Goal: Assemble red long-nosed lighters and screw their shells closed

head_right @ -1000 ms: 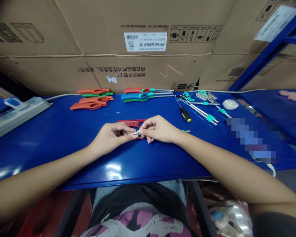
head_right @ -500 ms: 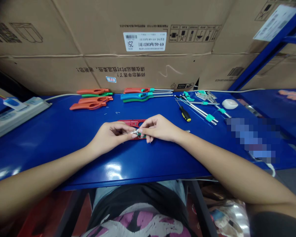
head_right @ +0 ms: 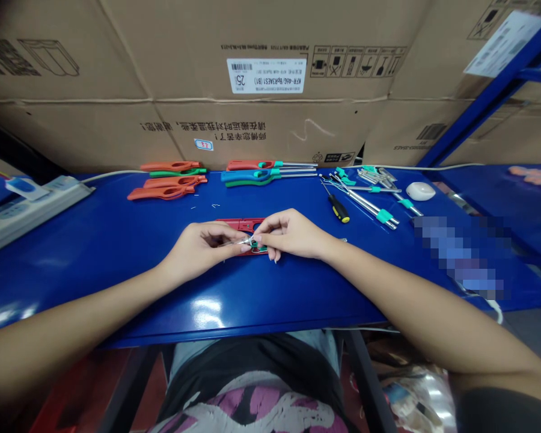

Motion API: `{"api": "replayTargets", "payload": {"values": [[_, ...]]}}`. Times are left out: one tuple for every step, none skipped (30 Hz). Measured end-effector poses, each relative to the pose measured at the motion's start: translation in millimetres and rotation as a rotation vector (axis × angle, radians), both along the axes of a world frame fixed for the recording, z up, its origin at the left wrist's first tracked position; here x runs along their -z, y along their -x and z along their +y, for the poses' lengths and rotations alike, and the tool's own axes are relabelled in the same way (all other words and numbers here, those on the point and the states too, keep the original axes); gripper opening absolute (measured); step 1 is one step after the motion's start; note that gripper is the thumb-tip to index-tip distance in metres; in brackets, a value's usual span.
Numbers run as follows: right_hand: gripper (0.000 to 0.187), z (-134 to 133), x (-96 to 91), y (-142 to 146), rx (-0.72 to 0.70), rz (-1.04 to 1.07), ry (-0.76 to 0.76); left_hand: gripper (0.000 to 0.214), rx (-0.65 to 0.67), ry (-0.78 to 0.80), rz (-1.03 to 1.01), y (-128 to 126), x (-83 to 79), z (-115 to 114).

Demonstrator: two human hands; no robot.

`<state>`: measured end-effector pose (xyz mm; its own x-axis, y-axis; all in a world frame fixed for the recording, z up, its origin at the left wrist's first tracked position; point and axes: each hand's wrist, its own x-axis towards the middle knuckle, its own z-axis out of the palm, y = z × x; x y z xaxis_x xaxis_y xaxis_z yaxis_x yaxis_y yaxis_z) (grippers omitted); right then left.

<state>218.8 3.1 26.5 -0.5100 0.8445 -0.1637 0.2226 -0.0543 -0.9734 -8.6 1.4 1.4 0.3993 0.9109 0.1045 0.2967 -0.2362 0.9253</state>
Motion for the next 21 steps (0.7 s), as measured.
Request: {"api": "replayTargets", "payload": {"values": [[0.040,0.0,0.4,-0.5,-0.002,0.000,-0.003,0.032,-0.003,-0.002,-0.004,-0.4,-0.3,-0.2],[0.040,0.0,1.0,-0.8,-0.005,0.000,-0.007,0.032,-0.006,-0.002,-0.006,-0.8,-0.7,-0.4],[0.040,-0.2,1.7,-1.1,-0.008,-0.002,-0.012,0.032,-0.008,-0.001,-0.006,-1.1,-0.9,-0.7],[0.040,-0.4,2.4,-1.1,-0.010,-0.004,-0.018,0.032,-0.010,0.001,-0.003,-1.4,-1.0,-0.9],[0.041,-0.6,3.1,-1.0,-0.011,-0.006,-0.025,0.032,-0.010,0.005,0.002,-1.5,-1.1,-1.2],[0.041,-1.0,3.8,-0.8,-0.011,-0.009,-0.033,0.032,-0.009,0.008,0.006,-1.6,-0.9,-1.5],[0.041,-1.3,4.2,-0.4,-0.010,-0.012,-0.039,0.033,-0.007,0.011,0.011,-1.6,-0.7,-1.7],[0.041,-1.7,4.5,0.0,-0.009,-0.017,-0.044,0.033,-0.005,0.013,0.016,-1.5,-0.5,-2.0],[0.041,-2.1,4.6,0.5,-0.008,-0.024,-0.047,0.033,-0.002,0.013,0.020,-1.5,-0.2,-2.2],[0.041,-2.5,4.5,1.0,-0.008,-0.031,-0.045,0.033,0.001,0.015,0.024,-1.6,-0.1,-2.5],[0.041,-2.8,4.3,1.5,-0.008,-0.038,-0.043,0.034,0.002,0.016,0.026,-1.6,0.1,-2.7],[0.040,-3.0,4.1,1.8,-0.009,-0.044,-0.041,0.034,0.004,0.017,0.029,-1.7,0.1,-2.9],[0.040,-3.2,3.8,2.0,-0.012,-0.049,-0.042,0.034,0.006,0.018,0.031,-1.9,0.1,-3.0],[0.040,-3.4,3.4,2.1,-0.015,-0.053,-0.046,0.034,0.007,0.018,0.030,-2.0,0.1,-3.1],[0.039,-3.6,2.9,2.0,-0.018,-0.057,-0.052,0.034,0.008,0.017,0.030,-2.1,0.0,-3.2],[0.039,-3.8,2.4,1.8,-0.020,-0.063,-0.060,0.033,0.009,0.014,0.029,-2.3,-0.2,-3.2],[0.039,-4.0,1.7,1.4,-0.021,-0.072,-0.068,0.033,0.008,0.007,0.026,-2.3,-0.4,-3.1],[0.038,-4.3,0.9,0.9,-0.021,-0.083,-0.077,0.033,0.007,-0.004,0.021,-2.4,-0.8,-3.0],[0.038,-4.6,0.0,0.3,-0.021,-0.095,-0.086,0.032,0.004,-0.020,0.016,-2.3,-1.3,-2.9],[0.037,-4.8,-1.1,-0.5,-0.023,-0.108,-0.095,0.031,0.001,-0.042,0.010,-2.2,-2.2,-2.8],[0.037,-5.0,-2.1,-1.5,-0.025,-0.123,-0.106,0.030,-0.002,-0.065,0.004,-1.8,-3.2,-2.8]]}}
